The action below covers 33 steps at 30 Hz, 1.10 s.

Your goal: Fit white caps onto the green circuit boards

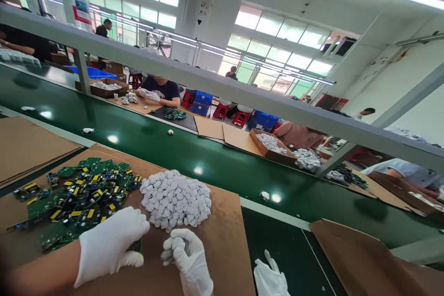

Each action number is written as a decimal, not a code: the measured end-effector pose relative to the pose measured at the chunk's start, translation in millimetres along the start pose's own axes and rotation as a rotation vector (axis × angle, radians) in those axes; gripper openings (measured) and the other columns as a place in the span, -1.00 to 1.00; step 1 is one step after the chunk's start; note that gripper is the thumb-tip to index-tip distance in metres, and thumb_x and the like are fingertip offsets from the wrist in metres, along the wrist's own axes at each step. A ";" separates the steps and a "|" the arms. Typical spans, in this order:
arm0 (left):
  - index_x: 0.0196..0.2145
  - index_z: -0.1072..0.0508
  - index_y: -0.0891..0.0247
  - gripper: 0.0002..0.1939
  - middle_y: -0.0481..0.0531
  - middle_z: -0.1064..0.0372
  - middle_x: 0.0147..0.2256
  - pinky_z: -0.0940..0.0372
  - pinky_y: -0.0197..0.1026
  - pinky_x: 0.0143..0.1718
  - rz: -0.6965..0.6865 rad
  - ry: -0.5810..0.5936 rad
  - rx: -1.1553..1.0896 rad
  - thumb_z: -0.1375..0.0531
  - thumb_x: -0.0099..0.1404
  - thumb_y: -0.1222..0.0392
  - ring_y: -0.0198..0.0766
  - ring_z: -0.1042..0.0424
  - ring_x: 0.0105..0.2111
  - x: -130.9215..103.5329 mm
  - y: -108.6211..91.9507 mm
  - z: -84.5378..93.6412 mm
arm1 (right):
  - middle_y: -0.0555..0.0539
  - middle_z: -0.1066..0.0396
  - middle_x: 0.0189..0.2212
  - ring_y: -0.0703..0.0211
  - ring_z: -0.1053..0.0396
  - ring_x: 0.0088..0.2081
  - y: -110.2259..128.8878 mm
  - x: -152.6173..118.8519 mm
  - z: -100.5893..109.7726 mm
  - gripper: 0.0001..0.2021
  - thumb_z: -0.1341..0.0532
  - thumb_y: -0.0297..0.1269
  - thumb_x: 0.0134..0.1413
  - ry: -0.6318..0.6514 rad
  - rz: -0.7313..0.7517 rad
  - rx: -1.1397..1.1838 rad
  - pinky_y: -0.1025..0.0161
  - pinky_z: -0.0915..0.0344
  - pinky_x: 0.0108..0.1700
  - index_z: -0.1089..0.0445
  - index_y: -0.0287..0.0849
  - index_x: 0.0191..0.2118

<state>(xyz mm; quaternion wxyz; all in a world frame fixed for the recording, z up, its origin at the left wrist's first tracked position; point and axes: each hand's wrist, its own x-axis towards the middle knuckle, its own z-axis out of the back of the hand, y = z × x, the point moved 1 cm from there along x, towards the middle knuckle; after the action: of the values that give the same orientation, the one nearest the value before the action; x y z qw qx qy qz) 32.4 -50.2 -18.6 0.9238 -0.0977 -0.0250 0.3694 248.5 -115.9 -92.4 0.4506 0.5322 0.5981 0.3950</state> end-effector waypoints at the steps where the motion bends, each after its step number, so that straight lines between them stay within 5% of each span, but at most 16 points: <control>1: -0.34 -0.51 0.25 -0.67 0.15 -0.49 -0.33 -0.36 0.00 -0.24 -0.037 0.079 0.030 -0.38 0.03 -0.03 0.09 -0.48 -0.29 1.2 -8.3 -7.3 | -0.03 -0.49 -0.34 0.24 -0.46 -0.39 -6.9 2.9 -10.7 -0.69 -0.20 -0.07 0.17 -0.007 -0.012 -0.001 0.19 -0.45 -0.31 -0.39 -0.24 -0.15; 4: -0.37 -0.54 0.28 -0.64 0.19 -0.49 -0.38 -0.38 0.02 -0.29 -0.112 0.218 0.058 -0.38 0.01 -0.08 0.12 -0.49 -0.36 8.1 -17.5 -29.2 | 0.01 -0.47 -0.48 0.29 -0.41 -0.52 -14.9 7.0 -21.2 -0.69 -0.28 -0.06 0.07 -0.036 -0.027 0.007 0.28 -0.39 -0.45 -0.39 -0.25 -0.27; 7: -0.24 -0.52 0.24 -0.72 0.20 -0.49 -0.27 -0.38 -0.01 -0.32 -0.114 0.218 0.039 -0.26 0.18 0.00 0.09 -0.50 -0.34 12.8 -5.5 -40.5 | 0.04 -0.42 -0.60 0.35 -0.31 -0.64 -13.7 10.3 -18.2 -0.63 -0.29 0.01 0.01 -0.068 -0.023 0.031 0.36 -0.27 -0.57 -0.40 -0.25 -0.30; 13: -0.10 -0.46 0.22 -0.73 0.19 -0.46 -0.17 -0.32 -0.04 -0.12 -0.020 0.164 0.024 -0.07 0.29 0.28 0.01 -0.47 -0.19 -1.0 26.9 -35.3 | -0.06 -0.44 -0.51 0.23 -0.35 -0.58 -19.4 18.4 -24.7 -0.45 -0.22 0.18 -0.06 -0.082 -0.023 0.090 0.20 -0.37 -0.46 -0.44 -0.24 -0.14; 17: -0.14 -0.47 0.16 -0.69 0.08 -0.45 -0.10 -0.32 -0.13 -0.08 -0.047 0.108 -0.127 -0.20 0.13 0.31 -0.07 -0.45 -0.14 -15.7 21.3 -35.9 | -0.11 -0.48 -0.47 0.16 -0.40 -0.53 -24.7 17.8 -27.3 -0.39 -0.32 0.15 -0.16 -0.054 -0.046 0.066 0.12 -0.40 -0.39 -0.40 -0.24 -0.09; 20: -0.07 -0.48 0.21 -0.62 0.18 -0.43 -0.02 -0.30 -0.01 0.01 0.047 0.113 -0.116 -0.24 0.12 0.22 0.05 -0.43 -0.05 -20.8 8.8 -40.6 | -0.12 -0.49 -0.46 0.19 -0.41 -0.52 -27.3 16.4 -24.2 -0.46 -0.36 0.14 -0.20 -0.037 -0.046 0.020 0.13 -0.41 -0.36 -0.42 -0.25 -0.23; 26: 0.11 -0.37 0.52 -0.35 0.53 -0.24 0.15 -0.10 0.24 0.18 0.189 0.192 -0.023 -0.30 0.12 0.10 0.34 -0.24 0.14 -19.4 -16.2 -55.4 | 0.02 -0.44 -0.56 0.33 -0.31 -0.62 -33.1 14.7 -16.8 -0.54 -0.28 0.14 -0.06 -0.052 -0.059 -0.126 0.29 -0.31 -0.50 -0.40 -0.25 -0.32; 31: 0.05 -0.42 0.50 -0.48 0.54 -0.28 0.11 -0.16 0.33 0.09 0.151 0.089 -0.073 -0.28 0.19 0.13 0.37 -0.29 0.09 -9.0 -12.4 -74.8 | 0.02 -0.43 -0.48 0.29 -0.37 -0.50 -24.7 15.6 -23.8 -0.58 -0.14 0.11 0.13 -0.059 0.013 -0.243 0.24 -0.39 -0.38 -0.40 -0.20 -0.24; 33: -0.03 -0.46 0.41 -0.66 0.43 -0.38 0.03 -0.30 0.21 -0.02 0.122 0.029 -0.108 -0.21 0.30 0.17 0.20 -0.40 -0.01 -4.3 -5.1 -77.0 | -0.06 -0.48 -0.33 0.17 -0.44 -0.33 -18.2 14.6 -27.3 -0.67 -0.14 0.04 0.18 -0.048 0.052 -0.290 0.17 -0.44 -0.34 -0.39 -0.09 -0.11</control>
<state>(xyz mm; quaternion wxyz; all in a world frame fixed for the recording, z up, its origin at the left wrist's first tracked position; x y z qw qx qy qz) 41.8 -69.3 -92.9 0.8933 -0.1539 -0.0252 0.4216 216.8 -103.3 -103.7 0.5266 0.4862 0.5099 0.4758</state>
